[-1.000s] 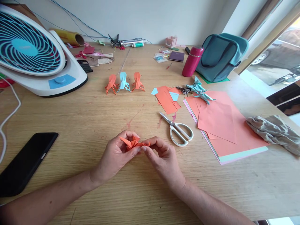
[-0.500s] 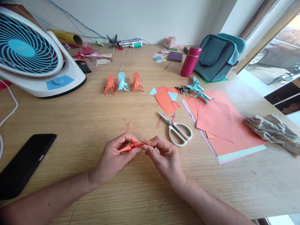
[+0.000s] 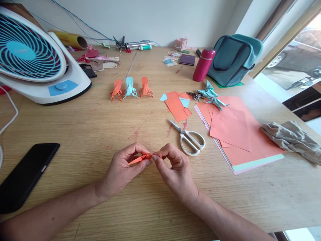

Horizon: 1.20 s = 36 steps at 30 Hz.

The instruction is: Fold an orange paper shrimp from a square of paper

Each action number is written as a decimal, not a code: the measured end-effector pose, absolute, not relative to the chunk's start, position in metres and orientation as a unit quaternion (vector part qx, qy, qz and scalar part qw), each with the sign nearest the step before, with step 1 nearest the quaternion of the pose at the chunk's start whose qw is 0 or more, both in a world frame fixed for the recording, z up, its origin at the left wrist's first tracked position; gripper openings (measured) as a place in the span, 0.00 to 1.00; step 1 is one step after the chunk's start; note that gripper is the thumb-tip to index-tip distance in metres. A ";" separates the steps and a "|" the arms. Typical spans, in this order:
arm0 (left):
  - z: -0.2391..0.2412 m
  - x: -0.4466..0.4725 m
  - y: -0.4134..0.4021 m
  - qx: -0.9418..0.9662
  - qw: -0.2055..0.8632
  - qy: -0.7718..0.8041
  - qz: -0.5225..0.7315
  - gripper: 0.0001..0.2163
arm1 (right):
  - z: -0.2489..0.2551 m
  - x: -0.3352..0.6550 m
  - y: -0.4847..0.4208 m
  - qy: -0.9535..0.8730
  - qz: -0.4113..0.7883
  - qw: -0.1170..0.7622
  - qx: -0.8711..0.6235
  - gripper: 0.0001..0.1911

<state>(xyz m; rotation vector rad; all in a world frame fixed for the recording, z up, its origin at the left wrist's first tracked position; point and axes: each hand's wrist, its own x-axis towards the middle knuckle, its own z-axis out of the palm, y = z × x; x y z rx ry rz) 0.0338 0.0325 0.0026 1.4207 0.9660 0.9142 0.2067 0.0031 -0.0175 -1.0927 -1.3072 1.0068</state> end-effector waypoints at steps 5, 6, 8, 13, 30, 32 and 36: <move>-0.001 0.034 0.034 0.589 0.573 0.406 0.399 0.06 | -0.014 0.209 0.005 -0.522 0.435 0.559 -0.475 0.08; -0.002 0.034 0.034 0.582 0.581 0.404 0.401 0.06 | -0.014 0.209 0.006 -0.515 0.447 0.560 -0.471 0.07; -0.002 0.034 0.034 0.564 0.601 0.400 0.400 0.06 | -0.014 0.208 0.006 -0.502 0.480 0.556 -0.457 0.05; -0.003 0.035 0.033 0.518 0.661 0.399 0.368 0.11 | -0.012 0.205 0.008 -0.515 0.526 0.517 -0.437 0.08; -0.001 0.036 0.036 0.538 0.643 0.396 0.376 0.08 | -0.008 0.200 0.011 -0.451 0.586 0.511 -0.438 0.15; -0.003 0.036 0.035 0.533 0.644 0.399 0.377 0.10 | -0.009 0.199 0.010 -0.453 0.586 0.504 -0.445 0.16; -0.005 0.036 0.033 0.565 0.618 0.411 0.360 0.09 | -0.011 0.199 0.010 -0.451 0.578 0.506 -0.454 0.19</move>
